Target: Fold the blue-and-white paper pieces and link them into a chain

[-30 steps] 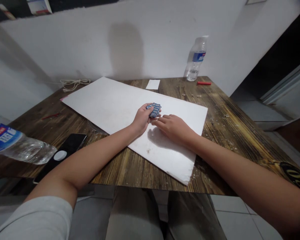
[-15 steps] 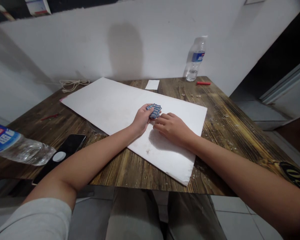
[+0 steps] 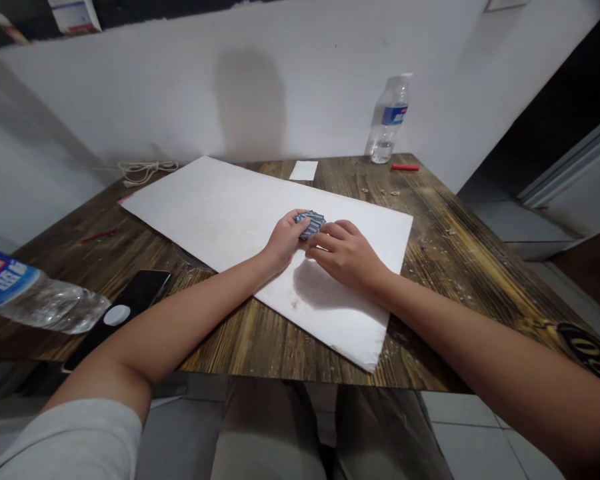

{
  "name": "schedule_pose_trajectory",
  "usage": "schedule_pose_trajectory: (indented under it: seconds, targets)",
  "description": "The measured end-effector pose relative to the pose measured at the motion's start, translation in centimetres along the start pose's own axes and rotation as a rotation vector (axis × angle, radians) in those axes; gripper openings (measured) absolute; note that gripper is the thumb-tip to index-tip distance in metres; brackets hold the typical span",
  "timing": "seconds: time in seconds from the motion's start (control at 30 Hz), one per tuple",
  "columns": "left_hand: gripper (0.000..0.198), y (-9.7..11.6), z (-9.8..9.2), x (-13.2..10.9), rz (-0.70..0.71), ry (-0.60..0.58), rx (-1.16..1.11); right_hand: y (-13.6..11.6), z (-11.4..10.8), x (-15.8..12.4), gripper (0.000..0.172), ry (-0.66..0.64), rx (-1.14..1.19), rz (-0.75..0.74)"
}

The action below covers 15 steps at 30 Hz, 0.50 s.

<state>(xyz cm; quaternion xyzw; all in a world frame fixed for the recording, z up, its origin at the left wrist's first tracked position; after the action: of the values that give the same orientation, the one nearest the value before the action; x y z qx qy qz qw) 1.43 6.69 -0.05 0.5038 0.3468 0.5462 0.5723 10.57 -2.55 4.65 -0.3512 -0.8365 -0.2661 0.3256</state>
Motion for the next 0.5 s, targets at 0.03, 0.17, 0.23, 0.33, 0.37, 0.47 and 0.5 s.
schedule_pose_trajectory:
  seconds: [0.03, 0.17, 0.23, 0.33, 0.37, 0.47, 0.5]
  targets:
    - [0.011, -0.03, 0.08, -0.03, 0.000, -0.013, -0.001, 0.03, -0.04, 0.02, 0.022, 0.002, 0.008, 0.008]
    - [0.011, -0.21, 0.31, -0.05, 0.003, -0.061, -0.007, 0.16, 0.00, 0.10, 0.021, -0.002, 0.028, 0.036]
    - [0.012, -0.24, 0.31, 0.00, 0.011, -0.069, -0.009, 0.18, 0.10, 0.10, 0.021, -0.007, 0.029, 0.042]
    - [0.012, -0.31, 0.33, 0.03, 0.008, -0.076, -0.013, 0.23, 0.26, 0.07, 0.020, -0.023, 0.035, 0.047]
    - [0.012, -0.31, 0.34, 0.02, 0.008, -0.078, -0.009, 0.25, 0.27, 0.06, 0.020, -0.026, 0.035, 0.049]
    - [0.013, -0.29, 0.38, -0.05, 0.013, -0.083, -0.007, 0.32, 0.33, 0.04, 0.022, -0.050, 0.033, 0.060]
    - [0.013, -0.29, 0.40, -0.08, 0.016, -0.085, -0.008, 0.35, 0.40, 0.04, 0.023, -0.067, 0.034, 0.066]
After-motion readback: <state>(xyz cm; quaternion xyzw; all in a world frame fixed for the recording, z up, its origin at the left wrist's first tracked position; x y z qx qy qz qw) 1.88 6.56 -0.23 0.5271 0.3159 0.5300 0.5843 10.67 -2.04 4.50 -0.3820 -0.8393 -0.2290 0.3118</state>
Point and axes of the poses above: each hand's wrist, its own x-axis towards the middle knuckle, its own z-axis out of the palm, y = z × x, the point moved 7 cm from there along x, towards the middle knuckle, and after that the axes turned 10 degrees about z, right-handed, at the moved point
